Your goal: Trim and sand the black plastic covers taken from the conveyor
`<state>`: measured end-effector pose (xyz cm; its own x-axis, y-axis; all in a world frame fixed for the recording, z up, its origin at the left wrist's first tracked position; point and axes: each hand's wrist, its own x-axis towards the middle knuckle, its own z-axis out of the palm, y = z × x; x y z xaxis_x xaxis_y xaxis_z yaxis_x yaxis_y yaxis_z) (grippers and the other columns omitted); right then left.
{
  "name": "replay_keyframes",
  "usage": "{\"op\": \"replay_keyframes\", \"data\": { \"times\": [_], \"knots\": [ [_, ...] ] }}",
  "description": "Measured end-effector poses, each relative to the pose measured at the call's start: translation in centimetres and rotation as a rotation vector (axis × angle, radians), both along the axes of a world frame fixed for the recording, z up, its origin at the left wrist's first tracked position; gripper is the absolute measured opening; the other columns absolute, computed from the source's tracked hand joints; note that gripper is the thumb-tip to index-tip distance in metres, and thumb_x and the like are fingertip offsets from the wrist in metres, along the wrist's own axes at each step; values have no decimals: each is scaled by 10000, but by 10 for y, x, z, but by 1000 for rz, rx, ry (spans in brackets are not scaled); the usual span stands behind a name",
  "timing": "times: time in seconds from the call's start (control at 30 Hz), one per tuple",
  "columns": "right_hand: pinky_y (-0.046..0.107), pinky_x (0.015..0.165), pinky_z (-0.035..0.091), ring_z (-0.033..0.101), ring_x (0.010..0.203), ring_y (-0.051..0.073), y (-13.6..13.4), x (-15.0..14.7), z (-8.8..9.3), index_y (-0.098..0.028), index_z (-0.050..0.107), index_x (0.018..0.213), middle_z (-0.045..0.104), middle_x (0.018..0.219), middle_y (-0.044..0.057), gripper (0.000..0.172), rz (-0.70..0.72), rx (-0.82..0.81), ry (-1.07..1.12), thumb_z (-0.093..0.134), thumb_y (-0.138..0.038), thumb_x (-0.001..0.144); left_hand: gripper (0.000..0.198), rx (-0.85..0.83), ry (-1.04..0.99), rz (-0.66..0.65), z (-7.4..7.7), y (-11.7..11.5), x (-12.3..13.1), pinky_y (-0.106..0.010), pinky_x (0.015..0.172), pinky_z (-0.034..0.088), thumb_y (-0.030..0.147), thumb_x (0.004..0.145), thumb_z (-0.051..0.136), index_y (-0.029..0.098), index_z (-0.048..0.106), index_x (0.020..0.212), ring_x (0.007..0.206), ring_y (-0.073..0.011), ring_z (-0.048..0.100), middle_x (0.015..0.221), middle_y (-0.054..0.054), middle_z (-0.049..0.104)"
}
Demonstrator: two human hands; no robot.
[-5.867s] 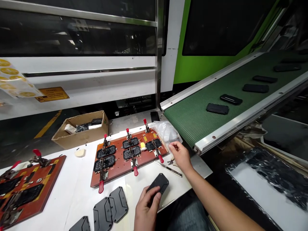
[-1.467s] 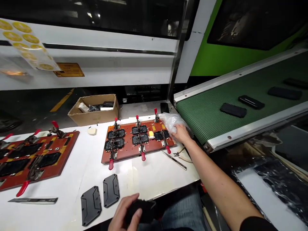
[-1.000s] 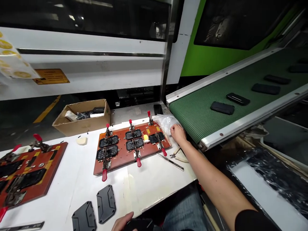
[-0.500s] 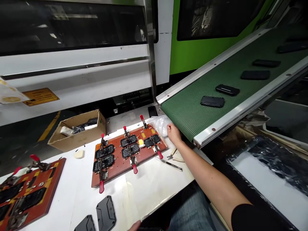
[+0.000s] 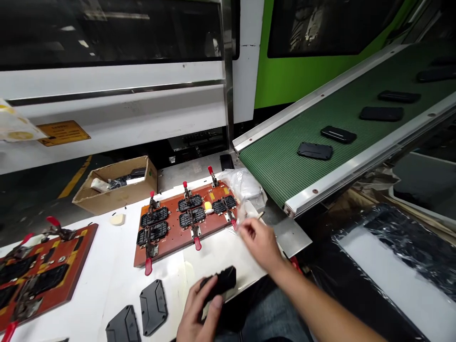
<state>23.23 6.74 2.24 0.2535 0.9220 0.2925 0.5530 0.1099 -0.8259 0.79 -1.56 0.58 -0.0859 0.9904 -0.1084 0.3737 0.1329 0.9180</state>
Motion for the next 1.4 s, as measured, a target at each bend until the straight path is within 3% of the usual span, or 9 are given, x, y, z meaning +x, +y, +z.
{"op": "replay_keyframes", "data": {
  "times": [0.1, 0.17, 0.37, 0.57, 0.77, 0.93, 1.07, 1.23, 1.4],
  "knots": [
    [261, 723, 530, 709, 791, 170, -50, -37, -5, -243, 747, 964, 774, 898, 4, 105, 279, -176, 260, 659, -297, 984, 459, -78, -100, -121, 3, 23, 6, -397, 1138, 485, 619, 878, 700, 277, 813, 1163, 1305, -306, 638, 1338, -75, 685],
    [262, 771, 538, 725, 863, 174, -65, -45, -9, -245, 771, 983, 790, 959, 6, 126, 353, -261, 375, 647, -266, 988, 403, -127, -138, -204, 3, 33, 6, -366, 1063, 511, 610, 866, 725, 266, 824, 1050, 1175, -275, 688, 1209, -64, 718],
    [288, 728, 496, 644, 748, 167, -67, -28, -18, -210, 693, 959, 701, 855, 15, 103, 157, -151, 113, 619, -273, 992, 269, -54, -1, -174, 4, 30, 0, -338, 966, 481, 506, 901, 711, 252, 781, 849, 1011, -232, 675, 1051, -40, 726],
    [272, 721, 514, 652, 778, 163, -64, -39, -30, -222, 624, 1230, 676, 905, 0, 268, 308, -191, 159, 678, -271, 971, 262, 5, 43, -35, 5, 22, -1, -310, 867, 467, 507, 927, 699, 253, 751, 892, 922, -208, 648, 985, -25, 700],
    [265, 705, 466, 608, 729, 145, -56, -32, -34, -221, 639, 927, 656, 844, -11, 62, 227, -56, 45, 619, -177, 965, 325, -68, -27, 10, -2, 22, -16, -342, 966, 497, 554, 919, 704, 248, 762, 1009, 1030, -241, 691, 1054, -53, 759],
    [292, 696, 420, 550, 709, 160, -49, -30, -34, -219, 561, 817, 574, 785, -3, 172, 43, 124, -137, 550, -111, 951, 701, -231, -455, 171, -5, 7, -23, -317, 971, 548, 450, 772, 884, 310, 634, 1411, 1200, -251, 681, 1352, -75, 705],
    [308, 695, 394, 531, 707, 162, -53, -42, -35, -208, 592, 831, 578, 800, 6, 184, 103, 114, -184, 536, -99, 968, 621, -455, -769, 196, 1, -7, -21, -371, 917, 594, 369, 688, 958, 211, 706, 1232, 1095, -293, 734, 1166, -108, 763],
    [278, 683, 418, 565, 712, 142, -65, -56, -32, -203, 662, 863, 615, 834, 9, 185, 256, 23, 4, 554, -127, 992, 422, -424, -901, 95, 11, -7, -17, -355, 900, 594, 313, 747, 931, 207, 719, 1097, 1127, -297, 728, 1311, -131, 729],
    [255, 667, 484, 627, 696, 144, -65, -56, -30, -209, 719, 842, 683, 781, -5, 88, 226, -290, 395, 709, -263, 911, 451, -405, -885, 87, 7, -2, -21, -269, 786, 568, 300, 769, 922, 225, 677, 1140, 931, -221, 757, 989, -65, 783]
  ]
}}
